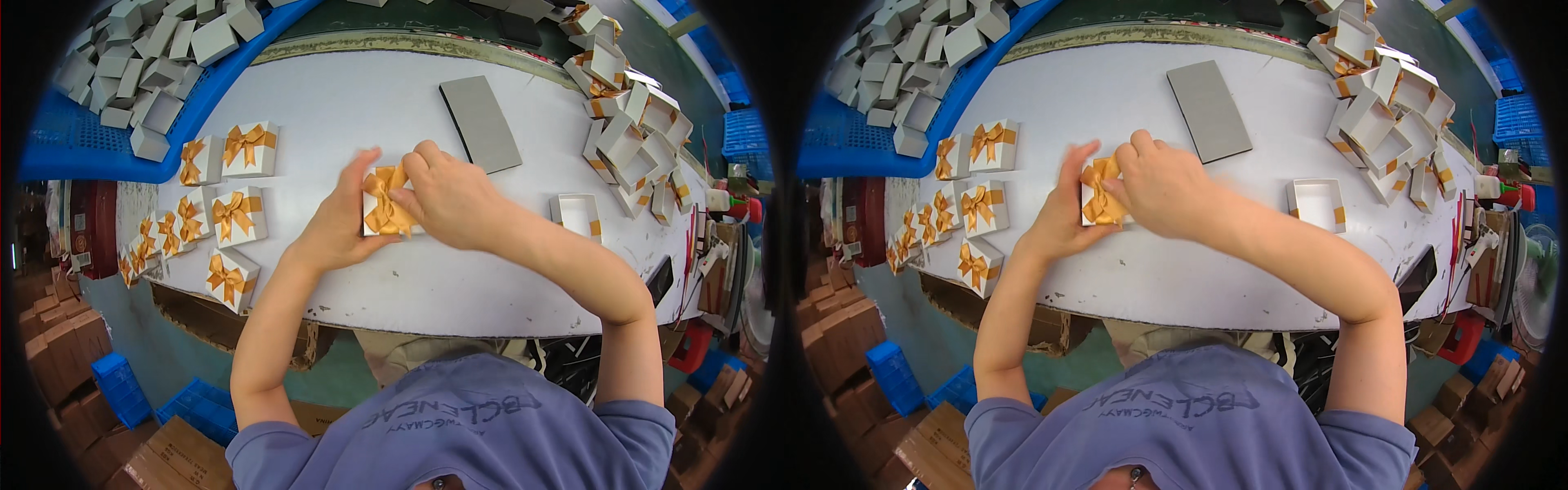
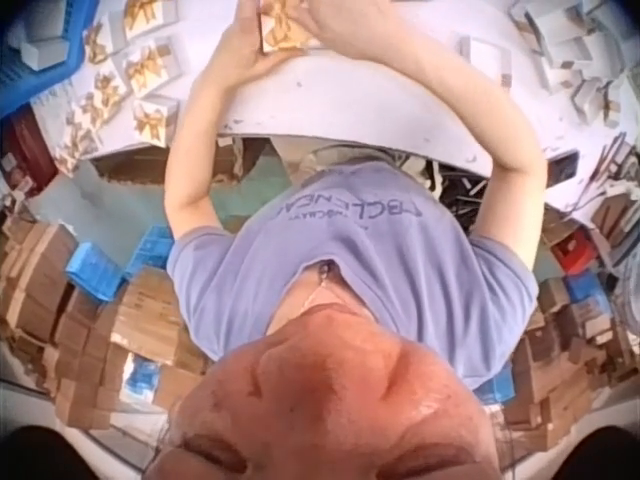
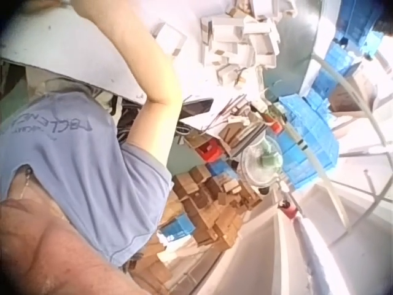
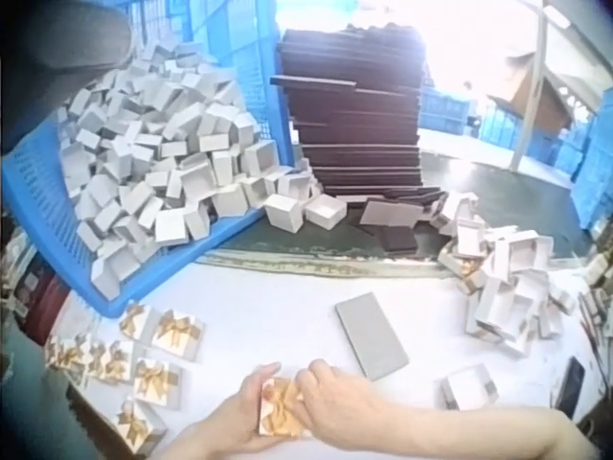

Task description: Assembling small white gift boxes with gold ribbons and placing black inserts inside them.

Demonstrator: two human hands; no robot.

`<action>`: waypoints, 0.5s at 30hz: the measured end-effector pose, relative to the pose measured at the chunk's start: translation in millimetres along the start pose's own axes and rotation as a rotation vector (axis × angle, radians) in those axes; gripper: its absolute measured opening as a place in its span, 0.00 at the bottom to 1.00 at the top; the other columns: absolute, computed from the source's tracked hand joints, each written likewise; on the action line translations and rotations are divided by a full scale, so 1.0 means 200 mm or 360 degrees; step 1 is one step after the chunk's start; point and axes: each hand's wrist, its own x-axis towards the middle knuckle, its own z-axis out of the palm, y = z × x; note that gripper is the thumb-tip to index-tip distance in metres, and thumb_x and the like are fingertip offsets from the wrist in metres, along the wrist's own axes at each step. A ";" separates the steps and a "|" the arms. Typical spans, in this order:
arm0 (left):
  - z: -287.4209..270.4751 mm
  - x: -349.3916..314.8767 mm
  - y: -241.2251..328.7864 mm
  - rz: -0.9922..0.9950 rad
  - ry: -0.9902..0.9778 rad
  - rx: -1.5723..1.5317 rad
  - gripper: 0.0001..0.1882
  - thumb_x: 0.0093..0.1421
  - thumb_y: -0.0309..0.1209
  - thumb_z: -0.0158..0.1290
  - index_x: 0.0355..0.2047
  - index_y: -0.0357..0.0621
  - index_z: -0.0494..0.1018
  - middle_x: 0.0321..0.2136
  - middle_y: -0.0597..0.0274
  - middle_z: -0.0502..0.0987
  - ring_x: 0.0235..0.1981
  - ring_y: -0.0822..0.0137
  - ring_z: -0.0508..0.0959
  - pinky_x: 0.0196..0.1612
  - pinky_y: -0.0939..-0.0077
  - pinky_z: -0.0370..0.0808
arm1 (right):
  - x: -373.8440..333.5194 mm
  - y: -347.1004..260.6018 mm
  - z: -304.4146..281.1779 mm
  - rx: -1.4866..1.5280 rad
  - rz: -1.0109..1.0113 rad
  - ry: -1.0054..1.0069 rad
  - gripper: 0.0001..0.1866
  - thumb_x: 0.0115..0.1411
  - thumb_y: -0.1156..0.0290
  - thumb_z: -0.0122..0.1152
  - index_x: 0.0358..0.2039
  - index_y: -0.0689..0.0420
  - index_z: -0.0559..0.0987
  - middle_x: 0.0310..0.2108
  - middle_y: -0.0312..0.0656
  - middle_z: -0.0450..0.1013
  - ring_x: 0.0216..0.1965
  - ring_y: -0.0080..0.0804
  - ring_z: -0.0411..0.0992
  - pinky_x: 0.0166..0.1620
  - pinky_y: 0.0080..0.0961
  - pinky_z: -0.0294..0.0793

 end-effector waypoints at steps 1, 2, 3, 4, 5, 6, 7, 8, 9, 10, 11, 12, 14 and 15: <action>0.00 0.01 0.02 -0.0008 -0.0102 0.0341 0.58 0.39 0.33 0.68 0.62 0.42 0.39 0.60 0.45 0.49 0.56 0.51 0.63 0.51 0.57 0.67 | -0.01 -0.01 0.01 -0.0169 -0.0041 0.0060 0.13 0.58 0.64 0.53 0.33 0.63 0.70 0.33 0.48 0.67 0.32 0.42 0.70 0.33 0.35 0.72; 0.00 0.02 0.05 -0.0016 -0.0205 0.0683 0.55 0.38 0.34 0.68 0.62 0.41 0.45 0.60 0.47 0.51 0.56 0.52 0.63 0.52 0.57 0.65 | -0.01 0.01 0.03 -0.0236 -0.0089 0.0083 0.14 0.57 0.63 0.55 0.32 0.63 0.69 0.31 0.46 0.66 0.32 0.40 0.69 0.33 0.34 0.70; 0.00 0.04 0.07 -0.0008 -0.0209 0.0673 0.55 0.38 0.34 0.68 0.62 0.41 0.45 0.60 0.47 0.51 0.56 0.52 0.63 0.52 0.57 0.65 | -0.02 0.02 0.04 -0.0241 -0.0077 0.0083 0.14 0.57 0.63 0.55 0.32 0.63 0.69 0.31 0.46 0.66 0.32 0.40 0.69 0.33 0.34 0.70; -0.01 0.05 0.10 -0.0047 -0.0244 0.0835 0.52 0.38 0.37 0.68 0.60 0.40 0.50 0.59 0.48 0.53 0.56 0.53 0.62 0.53 0.57 0.62 | -0.03 0.03 0.06 -0.0270 -0.0136 0.0190 0.15 0.56 0.63 0.55 0.32 0.63 0.69 0.31 0.46 0.65 0.33 0.40 0.68 0.33 0.32 0.69; -0.01 0.06 0.12 -0.0085 -0.0278 0.0997 0.49 0.38 0.39 0.67 0.58 0.39 0.55 0.58 0.50 0.56 0.56 0.54 0.61 0.53 0.57 0.59 | -0.03 0.05 0.07 -0.0299 -0.0195 0.0296 0.15 0.55 0.62 0.56 0.32 0.63 0.69 0.31 0.45 0.65 0.34 0.40 0.67 0.34 0.31 0.69; -0.01 0.06 0.12 -0.0077 -0.0283 0.1000 0.49 0.38 0.39 0.67 0.58 0.39 0.55 0.58 0.50 0.56 0.56 0.54 0.61 0.53 0.57 0.59 | -0.03 0.07 0.09 -0.0301 -0.0191 0.0305 0.15 0.55 0.62 0.56 0.32 0.63 0.69 0.31 0.45 0.65 0.34 0.40 0.67 0.34 0.31 0.69; 0.00 0.06 0.12 -0.0089 -0.0306 0.1131 0.50 0.36 0.42 0.67 0.58 0.39 0.55 0.57 0.51 0.58 0.56 0.55 0.61 0.53 0.57 0.58 | -0.02 0.08 0.10 -0.0325 -0.0228 0.0316 0.15 0.55 0.60 0.56 0.30 0.61 0.70 0.29 0.43 0.65 0.32 0.38 0.66 0.33 0.29 0.67; 0.00 0.06 0.12 -0.0099 -0.0327 0.1264 0.52 0.35 0.45 0.67 0.58 0.39 0.55 0.56 0.52 0.60 0.57 0.57 0.61 0.53 0.57 0.56 | -0.01 0.09 0.09 -0.0351 -0.0265 0.0329 0.16 0.55 0.58 0.56 0.28 0.60 0.71 0.26 0.42 0.65 0.31 0.36 0.65 0.32 0.28 0.65; 0.00 0.07 0.13 -0.0092 -0.0331 0.1274 0.52 0.35 0.45 0.67 0.58 0.39 0.55 0.56 0.52 0.60 0.57 0.57 0.61 0.53 0.57 0.56 | -0.01 0.10 0.09 -0.0350 -0.0267 0.0341 0.16 0.55 0.58 0.56 0.28 0.60 0.71 0.26 0.42 0.65 0.31 0.36 0.65 0.32 0.28 0.65; 0.00 0.07 0.14 -0.0123 -0.0339 0.1343 0.52 0.35 0.46 0.67 0.58 0.39 0.55 0.55 0.52 0.61 0.57 0.57 0.61 0.53 0.55 0.56 | -0.01 0.09 0.08 -0.0373 -0.0290 0.0325 0.18 0.54 0.58 0.57 0.32 0.62 0.70 0.29 0.43 0.65 0.32 0.37 0.65 0.33 0.30 0.65; -0.01 0.07 0.16 -0.0153 -0.0346 0.1413 0.52 0.35 0.46 0.66 0.58 0.39 0.55 0.54 0.51 0.62 0.56 0.57 0.61 0.54 0.53 0.56 | 0.00 0.10 0.07 -0.0397 -0.0313 0.0311 0.20 0.54 0.57 0.58 0.35 0.63 0.70 0.32 0.45 0.65 0.34 0.38 0.65 0.35 0.32 0.65; -0.04 0.08 0.18 -0.0131 -0.0350 0.1420 0.52 0.35 0.46 0.66 0.58 0.39 0.55 0.54 0.51 0.62 0.56 0.57 0.61 0.54 0.53 0.56 | 0.02 0.14 0.02 -0.0405 -0.0304 0.0331 0.20 0.54 0.57 0.58 0.35 0.63 0.70 0.32 0.45 0.65 0.34 0.38 0.65 0.35 0.32 0.65; -0.17 0.11 0.28 -0.0873 -0.0650 0.1597 0.51 0.37 0.44 0.66 0.58 0.38 0.55 0.55 0.49 0.62 0.58 0.52 0.60 0.57 0.51 0.51 | 0.06 0.26 -0.09 -0.0500 -0.0097 0.0661 0.23 0.52 0.53 0.59 0.36 0.63 0.71 0.32 0.44 0.65 0.33 0.37 0.64 0.35 0.32 0.64; -0.24 0.12 0.33 -0.0939 -0.0721 0.1941 0.49 0.38 0.42 0.66 0.58 0.39 0.55 0.55 0.49 0.62 0.58 0.53 0.60 0.58 0.52 0.51 | 0.06 0.31 -0.16 -0.0509 -0.0090 0.0681 0.23 0.52 0.53 0.59 0.36 0.63 0.71 0.32 0.44 0.65 0.33 0.37 0.64 0.35 0.32 0.64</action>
